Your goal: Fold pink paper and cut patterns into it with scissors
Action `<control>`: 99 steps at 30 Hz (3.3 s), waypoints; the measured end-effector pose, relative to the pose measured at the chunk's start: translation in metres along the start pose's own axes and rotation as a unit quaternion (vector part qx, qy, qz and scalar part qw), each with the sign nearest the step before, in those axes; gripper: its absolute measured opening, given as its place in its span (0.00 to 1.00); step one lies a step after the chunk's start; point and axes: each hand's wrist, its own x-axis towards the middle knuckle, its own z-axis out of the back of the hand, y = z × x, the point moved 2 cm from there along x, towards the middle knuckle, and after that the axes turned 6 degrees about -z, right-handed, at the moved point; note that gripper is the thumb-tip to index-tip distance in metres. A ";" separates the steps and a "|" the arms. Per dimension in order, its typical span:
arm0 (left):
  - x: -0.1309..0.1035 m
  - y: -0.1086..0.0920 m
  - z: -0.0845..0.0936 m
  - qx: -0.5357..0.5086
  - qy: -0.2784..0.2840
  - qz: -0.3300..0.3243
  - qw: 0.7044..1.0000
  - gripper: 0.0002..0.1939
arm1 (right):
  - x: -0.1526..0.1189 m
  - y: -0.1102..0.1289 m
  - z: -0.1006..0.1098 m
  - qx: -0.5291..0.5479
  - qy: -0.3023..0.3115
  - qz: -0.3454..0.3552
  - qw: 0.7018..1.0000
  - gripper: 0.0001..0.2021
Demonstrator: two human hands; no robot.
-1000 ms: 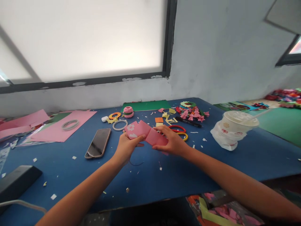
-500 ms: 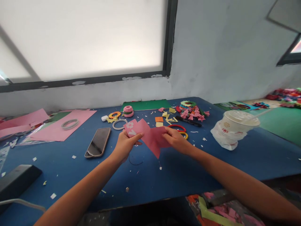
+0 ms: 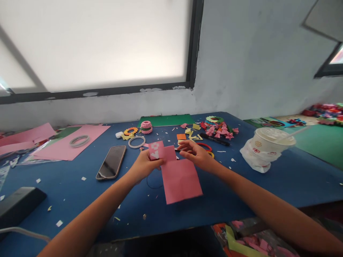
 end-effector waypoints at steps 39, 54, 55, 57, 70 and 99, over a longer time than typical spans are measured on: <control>-0.007 -0.004 -0.013 -0.030 0.144 -0.007 0.989 0.18 | -0.013 0.014 -0.001 -0.150 -0.058 0.128 0.979 0.11; -0.006 -0.007 -0.012 0.034 0.081 -0.066 0.994 0.14 | -0.010 0.004 -0.007 0.030 0.039 -0.026 0.998 0.14; -0.006 -0.007 -0.012 0.035 0.081 -0.068 0.994 0.14 | -0.011 0.004 -0.007 0.027 0.040 -0.026 0.999 0.14; -0.006 -0.007 -0.012 0.038 0.082 -0.068 0.994 0.14 | -0.011 0.005 -0.007 0.022 0.039 -0.025 0.999 0.13; -0.005 -0.006 -0.011 0.047 0.105 -0.062 0.991 0.14 | -0.012 0.006 -0.006 0.029 0.047 -0.022 0.998 0.13; -0.007 -0.002 -0.016 -0.096 0.070 0.033 0.992 0.10 | -0.018 0.014 -0.011 0.049 0.085 -0.062 0.993 0.15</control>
